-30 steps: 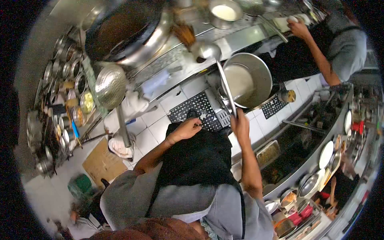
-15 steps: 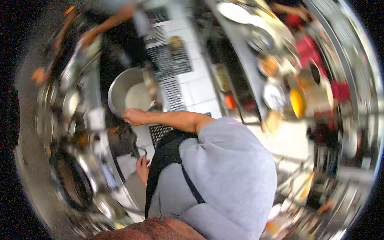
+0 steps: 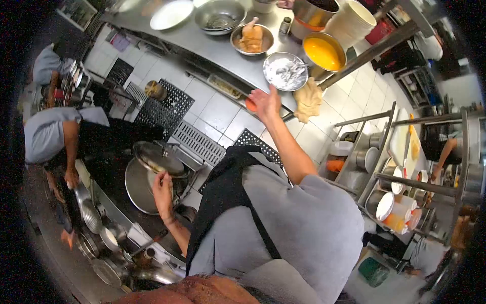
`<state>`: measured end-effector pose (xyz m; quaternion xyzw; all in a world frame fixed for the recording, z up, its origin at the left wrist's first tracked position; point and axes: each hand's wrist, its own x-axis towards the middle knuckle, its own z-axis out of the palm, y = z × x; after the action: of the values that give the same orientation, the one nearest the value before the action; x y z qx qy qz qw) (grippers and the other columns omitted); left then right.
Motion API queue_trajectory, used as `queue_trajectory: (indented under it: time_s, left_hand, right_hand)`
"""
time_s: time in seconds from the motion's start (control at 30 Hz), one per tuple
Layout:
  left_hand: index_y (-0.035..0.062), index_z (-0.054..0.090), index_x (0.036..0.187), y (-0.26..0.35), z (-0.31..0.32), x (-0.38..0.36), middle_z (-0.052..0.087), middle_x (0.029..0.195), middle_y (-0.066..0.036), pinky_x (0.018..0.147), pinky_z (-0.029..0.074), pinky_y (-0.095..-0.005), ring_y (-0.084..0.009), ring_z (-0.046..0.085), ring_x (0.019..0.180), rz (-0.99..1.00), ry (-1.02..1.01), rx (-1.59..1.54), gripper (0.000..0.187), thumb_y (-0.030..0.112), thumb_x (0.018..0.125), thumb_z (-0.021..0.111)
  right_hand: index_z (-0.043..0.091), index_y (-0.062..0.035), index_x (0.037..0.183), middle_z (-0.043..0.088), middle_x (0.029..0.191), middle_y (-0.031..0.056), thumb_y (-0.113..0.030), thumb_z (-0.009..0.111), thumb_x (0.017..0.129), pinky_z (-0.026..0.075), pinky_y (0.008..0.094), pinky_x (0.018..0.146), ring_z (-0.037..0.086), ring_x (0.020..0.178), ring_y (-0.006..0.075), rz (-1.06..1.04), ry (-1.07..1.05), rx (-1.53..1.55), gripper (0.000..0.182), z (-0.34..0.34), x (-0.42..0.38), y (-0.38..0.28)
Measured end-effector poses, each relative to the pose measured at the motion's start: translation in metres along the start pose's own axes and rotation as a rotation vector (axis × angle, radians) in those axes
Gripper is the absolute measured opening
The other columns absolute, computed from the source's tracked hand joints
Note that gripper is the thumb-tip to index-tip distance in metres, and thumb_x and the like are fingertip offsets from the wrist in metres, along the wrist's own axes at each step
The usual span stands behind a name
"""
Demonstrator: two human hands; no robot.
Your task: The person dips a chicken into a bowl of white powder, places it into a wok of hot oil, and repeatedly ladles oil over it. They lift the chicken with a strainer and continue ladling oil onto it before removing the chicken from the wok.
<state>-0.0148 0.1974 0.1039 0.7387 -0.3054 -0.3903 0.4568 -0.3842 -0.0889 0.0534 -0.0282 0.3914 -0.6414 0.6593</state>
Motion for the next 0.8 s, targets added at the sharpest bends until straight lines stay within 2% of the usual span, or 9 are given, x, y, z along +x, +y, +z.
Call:
queue_trajectory:
  time_s: [0.07,0.13,0.27,0.37,0.47,0.6,0.7,0.73,0.8]
  left_hand:
    - [-0.0016,0.058,0.117,0.042,0.043,0.026,0.062,0.097,-0.004,0.075,0.048,-0.0249,-0.0114,0.059,0.085,0.119,-0.033,-0.069,0.033,0.023,0.095,0.059]
    - [-0.0024,0.06,0.112,0.066,0.085,0.049,0.061,0.1,-0.004,0.08,0.043,-0.0237,-0.0108,0.052,0.091,0.118,-0.201,-0.065,0.029,0.02,0.094,0.061]
    - [-0.0019,0.062,0.109,0.084,0.163,0.066,0.065,0.093,-0.005,0.074,0.046,-0.024,-0.0098,0.056,0.083,0.155,-0.462,-0.029,0.026,0.018,0.094,0.059]
    - [-0.0018,0.063,0.106,0.093,0.19,0.068,0.066,0.088,-0.004,0.074,0.048,-0.0246,-0.0107,0.06,0.081,0.13,-0.506,-0.135,0.024,0.019,0.094,0.059]
    - [-0.0014,0.061,0.107,0.079,0.191,0.078,0.065,0.098,-0.008,0.074,0.053,-0.0274,-0.0164,0.065,0.09,0.081,-0.438,-0.189,0.028,0.025,0.097,0.056]
    - [0.002,0.05,0.122,0.069,0.156,0.047,0.06,0.108,-0.01,0.069,0.057,-0.029,-0.0167,0.066,0.084,-0.091,-0.247,-0.486,0.039,0.033,0.098,0.054]
    - [0.0018,0.048,0.122,0.042,0.11,0.002,0.062,0.104,-0.01,0.062,0.058,-0.0281,-0.0166,0.066,0.076,-0.137,-0.089,-0.609,0.041,0.034,0.098,0.055]
    - [0.0019,0.047,0.119,0.015,0.101,-0.009,0.063,0.099,-0.011,0.055,0.057,-0.0272,-0.0167,0.066,0.069,-0.104,0.038,-0.63,0.037,0.03,0.097,0.057]
    - [0.0031,0.045,0.116,-0.009,0.075,-0.061,0.063,0.095,-0.012,0.054,0.057,-0.0276,-0.0174,0.067,0.068,-0.08,0.257,-0.746,0.032,0.023,0.096,0.06]
  right_hand:
    - [0.03,0.0053,0.129,0.052,0.113,0.0242,-0.035,0.046,0.097,0.051,0.0525,0.087,0.058,0.096,0.0354,-0.096,0.094,0.019,0.054,-0.008,0.008,-0.024]
    - [0.032,-0.0033,0.128,0.049,0.115,0.0233,-0.025,0.046,0.098,0.051,0.0535,0.091,0.056,0.099,0.0355,0.015,0.024,0.092,0.04,-0.035,0.031,-0.041]
    - [0.032,0.0002,0.128,0.051,0.113,0.0251,-0.014,0.044,0.095,0.056,0.0532,0.081,0.06,0.092,0.0357,-0.049,0.086,-0.244,0.038,-0.026,0.023,-0.049]
    - [0.032,0.0035,0.131,0.056,0.108,0.0252,-0.01,0.044,0.092,0.06,0.0477,0.067,0.065,0.078,0.034,-0.027,0.063,-0.485,0.043,-0.033,0.004,-0.059]
    - [0.039,0.0074,0.128,0.063,0.097,0.0217,-0.011,0.048,0.09,0.061,0.0392,0.055,0.066,0.061,0.0286,0.008,-0.143,-0.818,0.043,-0.011,-0.031,-0.064]
    - [0.051,0.0071,0.115,0.065,0.089,0.0173,-0.017,0.048,0.092,0.059,0.033,0.051,0.064,0.056,0.0195,0.229,-0.581,-1.216,0.034,0.053,-0.056,-0.021]
    - [0.056,0.0056,0.105,0.066,0.078,0.0118,-0.02,0.048,0.093,0.054,0.0296,0.048,0.063,0.055,0.0177,0.391,-0.968,-1.492,0.029,0.091,-0.07,0.04]
    - [0.056,0.0055,0.105,0.066,0.08,0.0124,-0.021,0.048,0.093,0.053,0.0286,0.047,0.063,0.055,0.0175,0.432,-1.24,-1.497,0.03,0.095,-0.059,0.065]
    - [0.055,0.0066,0.108,0.066,0.083,0.0133,-0.018,0.047,0.093,0.053,0.0281,0.047,0.063,0.054,0.0168,0.491,-1.353,-1.659,0.03,0.117,-0.097,0.108]
